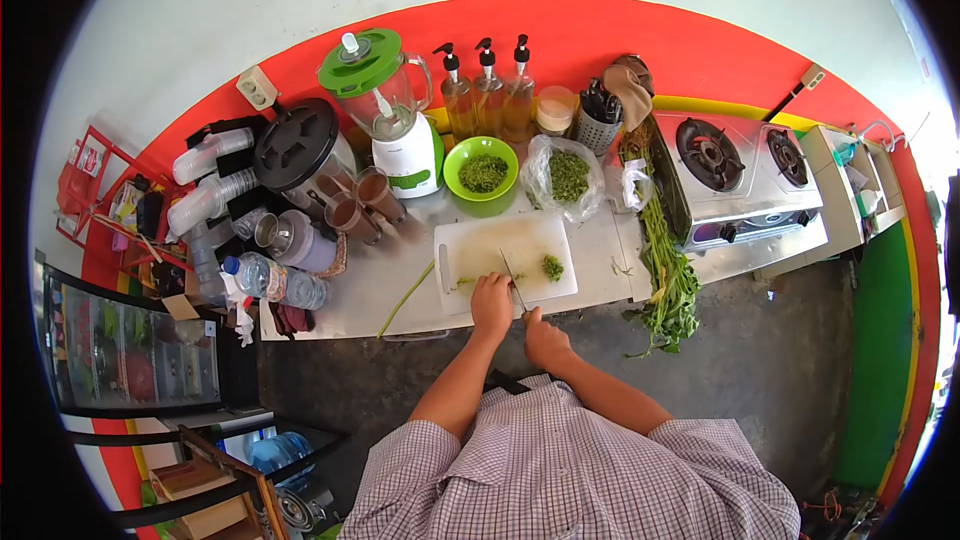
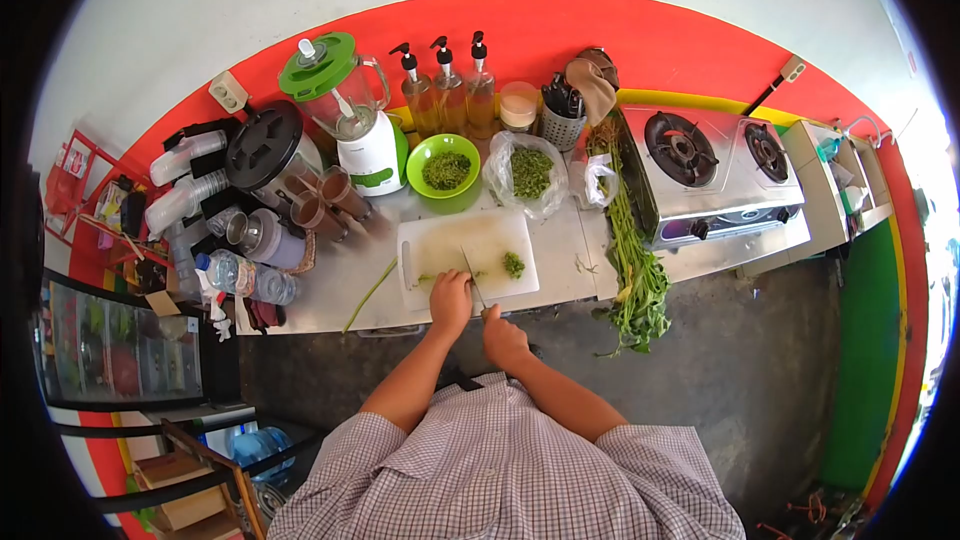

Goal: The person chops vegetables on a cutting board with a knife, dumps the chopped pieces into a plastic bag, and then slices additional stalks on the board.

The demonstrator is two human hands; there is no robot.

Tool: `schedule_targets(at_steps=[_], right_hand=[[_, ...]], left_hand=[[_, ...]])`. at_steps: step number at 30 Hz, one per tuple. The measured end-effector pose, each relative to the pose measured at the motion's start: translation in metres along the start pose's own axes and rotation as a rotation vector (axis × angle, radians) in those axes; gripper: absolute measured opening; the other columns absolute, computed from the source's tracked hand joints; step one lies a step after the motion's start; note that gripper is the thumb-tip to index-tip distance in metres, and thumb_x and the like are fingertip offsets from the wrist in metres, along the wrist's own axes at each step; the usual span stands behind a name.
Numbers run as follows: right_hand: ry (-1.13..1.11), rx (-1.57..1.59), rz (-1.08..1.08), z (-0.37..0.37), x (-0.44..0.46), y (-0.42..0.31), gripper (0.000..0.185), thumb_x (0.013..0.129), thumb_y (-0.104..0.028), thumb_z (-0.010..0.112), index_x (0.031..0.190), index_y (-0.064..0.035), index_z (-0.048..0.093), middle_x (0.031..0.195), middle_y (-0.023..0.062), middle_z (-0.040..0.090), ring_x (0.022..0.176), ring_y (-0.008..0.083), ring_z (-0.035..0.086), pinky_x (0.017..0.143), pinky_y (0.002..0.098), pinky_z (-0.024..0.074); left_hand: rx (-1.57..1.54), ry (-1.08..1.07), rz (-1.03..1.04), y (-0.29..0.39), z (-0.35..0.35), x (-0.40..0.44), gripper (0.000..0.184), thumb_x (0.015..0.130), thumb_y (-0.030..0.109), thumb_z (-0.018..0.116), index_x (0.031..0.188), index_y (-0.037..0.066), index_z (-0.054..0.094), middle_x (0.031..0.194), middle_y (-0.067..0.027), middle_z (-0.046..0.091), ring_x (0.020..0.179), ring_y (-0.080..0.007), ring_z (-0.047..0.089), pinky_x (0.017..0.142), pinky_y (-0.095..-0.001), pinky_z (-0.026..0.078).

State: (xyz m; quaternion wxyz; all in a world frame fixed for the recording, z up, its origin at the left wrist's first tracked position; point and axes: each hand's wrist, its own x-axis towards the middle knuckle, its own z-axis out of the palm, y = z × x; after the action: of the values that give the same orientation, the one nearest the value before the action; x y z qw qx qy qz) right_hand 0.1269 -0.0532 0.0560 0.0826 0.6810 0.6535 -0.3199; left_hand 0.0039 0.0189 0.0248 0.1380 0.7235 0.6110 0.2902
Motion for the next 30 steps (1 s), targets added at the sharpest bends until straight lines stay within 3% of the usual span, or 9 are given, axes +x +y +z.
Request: schedule_targets(at_steps=[7,9,13,16,21,25,27,30], right_hand=[[-0.011,0.016,-0.03,-0.014,0.007,0.002,0.064,0.089,-0.012,0.055,0.141,0.0098,0.025,0.103,0.0275,0.07,0.096,0.0411,0.07,0.082,0.0493,0.0568],[-0.022,0.006,0.008,-0.003,0.002,-0.001,0.063,0.089,-0.012,0.054,0.141,0.0096,0.026,0.103,0.027,0.07,0.096,0.0403,0.071,0.081,0.0494,0.0572],[0.003,-0.074,-0.031,-0.002,0.003,0.002,0.064,0.091,-0.014,0.055,0.143,0.0094,0.026,0.103,0.025,0.071,0.093,0.0376,0.072,0.08,0.0477,0.0581],[-0.003,-0.047,-0.02,-0.01,0.007,-0.001,0.06,0.091,-0.014,0.055,0.14,0.0094,0.029,0.101,0.0247,0.071,0.092,0.0378,0.072,0.08,0.0477,0.0582],[-0.024,0.003,-0.018,0.002,-0.001,-0.001,0.059,0.09,-0.012,0.054,0.138,0.0096,0.028,0.099,0.0271,0.07,0.091,0.0407,0.071,0.079,0.0494,0.0576],[-0.02,-0.01,-0.055,-0.011,0.004,0.001,0.058,0.09,-0.012,0.053,0.137,0.0095,0.028,0.098,0.0274,0.07,0.091,0.0413,0.071,0.079,0.05,0.0574],[-0.05,-0.043,-0.019,-0.013,0.004,-0.003,0.065,0.092,-0.013,0.053,0.145,0.0097,0.023,0.104,0.0231,0.071,0.095,0.0379,0.072,0.082,0.0473,0.0576],[-0.065,-0.033,0.01,0.0,0.004,-0.004,0.067,0.092,-0.013,0.052,0.147,0.0099,0.02,0.104,0.0236,0.071,0.096,0.038,0.071,0.082,0.0473,0.0574]], left_hand=[[-0.049,0.015,-0.025,-0.005,0.001,0.003,0.009,0.082,0.002,0.064,0.086,0.005,0.071,0.092,-0.0113,0.065,0.092,-0.0325,0.061,0.082,-0.0427,0.052],[-0.099,-0.182,-0.229,-0.009,0.002,0.015,0.007,0.081,0.003,0.065,0.084,0.006,0.071,0.092,-0.0126,0.065,0.092,-0.0345,0.062,0.08,-0.0438,0.052],[-0.092,-0.277,-0.228,-0.011,-0.002,0.024,0.006,0.08,0.004,0.066,0.082,0.007,0.071,0.091,-0.0134,0.065,0.091,-0.0361,0.062,0.078,-0.0447,0.053],[-0.04,-0.215,-0.159,-0.007,-0.003,0.014,0.007,0.081,0.004,0.065,0.085,0.007,0.071,0.092,-0.0123,0.065,0.093,-0.035,0.062,0.081,-0.044,0.053],[-0.042,0.064,0.007,-0.008,0.008,-0.014,0.013,0.082,0.001,0.063,0.091,0.006,0.071,0.094,-0.0106,0.065,0.098,-0.0329,0.061,0.082,-0.044,0.052],[-0.094,0.084,-0.007,-0.008,0.005,-0.01,0.012,0.083,0.0,0.062,0.09,0.006,0.07,0.093,-0.0119,0.065,0.095,-0.0338,0.061,0.082,-0.0436,0.052],[-0.163,-0.067,-0.173,-0.008,0.001,0.001,0.011,0.084,0.001,0.061,0.089,0.005,0.07,0.092,-0.0139,0.064,0.093,-0.0352,0.062,0.081,-0.0437,0.052],[-0.183,-0.181,-0.259,-0.012,-0.003,0.015,0.01,0.084,0.001,0.061,0.087,0.005,0.07,0.09,-0.0153,0.064,0.091,-0.0365,0.063,0.078,-0.0451,0.052]])
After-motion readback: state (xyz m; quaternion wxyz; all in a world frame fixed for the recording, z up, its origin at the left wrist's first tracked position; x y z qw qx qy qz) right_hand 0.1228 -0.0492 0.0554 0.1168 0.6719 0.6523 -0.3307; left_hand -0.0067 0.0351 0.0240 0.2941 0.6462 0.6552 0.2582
